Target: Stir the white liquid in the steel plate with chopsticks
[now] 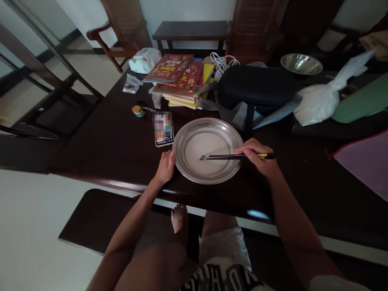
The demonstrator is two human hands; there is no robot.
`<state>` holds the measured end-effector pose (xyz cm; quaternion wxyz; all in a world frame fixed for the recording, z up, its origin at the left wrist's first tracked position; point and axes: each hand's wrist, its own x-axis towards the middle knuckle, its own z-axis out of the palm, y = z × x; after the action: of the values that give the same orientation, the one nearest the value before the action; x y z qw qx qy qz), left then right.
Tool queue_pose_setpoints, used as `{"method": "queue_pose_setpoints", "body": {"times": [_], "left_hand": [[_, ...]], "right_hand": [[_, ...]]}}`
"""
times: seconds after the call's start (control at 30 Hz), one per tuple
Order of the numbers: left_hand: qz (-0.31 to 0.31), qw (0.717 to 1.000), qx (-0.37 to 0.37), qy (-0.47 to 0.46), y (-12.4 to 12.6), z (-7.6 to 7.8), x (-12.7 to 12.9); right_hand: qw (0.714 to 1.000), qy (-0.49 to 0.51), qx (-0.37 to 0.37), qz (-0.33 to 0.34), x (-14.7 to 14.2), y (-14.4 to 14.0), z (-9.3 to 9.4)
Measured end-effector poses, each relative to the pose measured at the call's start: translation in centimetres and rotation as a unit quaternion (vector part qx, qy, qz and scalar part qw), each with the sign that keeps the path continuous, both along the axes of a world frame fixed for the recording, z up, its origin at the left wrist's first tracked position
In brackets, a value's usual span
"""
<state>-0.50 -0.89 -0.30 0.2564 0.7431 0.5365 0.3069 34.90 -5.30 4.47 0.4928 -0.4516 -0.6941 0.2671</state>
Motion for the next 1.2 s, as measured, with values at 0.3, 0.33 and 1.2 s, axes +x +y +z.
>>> {"method": "queue_pose_setpoints", "body": {"times": [0.3, 0.33, 1.2], "left_hand": [[0.004, 1.0, -0.005, -0.005, -0.04, 0.37, 0.16], [0.004, 1.0, -0.004, -0.004, -0.03, 0.38, 0.17], [0.004, 1.0, 0.007, -0.001, -0.07, 0.4, 0.24]], "right_hand": [[0.999, 0.027, -0.007, -0.028, 0.06, -0.05, 0.1], [1.0, 0.015, -0.007, -0.015, -0.05, -0.03, 0.13], [0.999, -0.012, 0.003, -0.033, 0.12, 0.13, 0.22]]}}
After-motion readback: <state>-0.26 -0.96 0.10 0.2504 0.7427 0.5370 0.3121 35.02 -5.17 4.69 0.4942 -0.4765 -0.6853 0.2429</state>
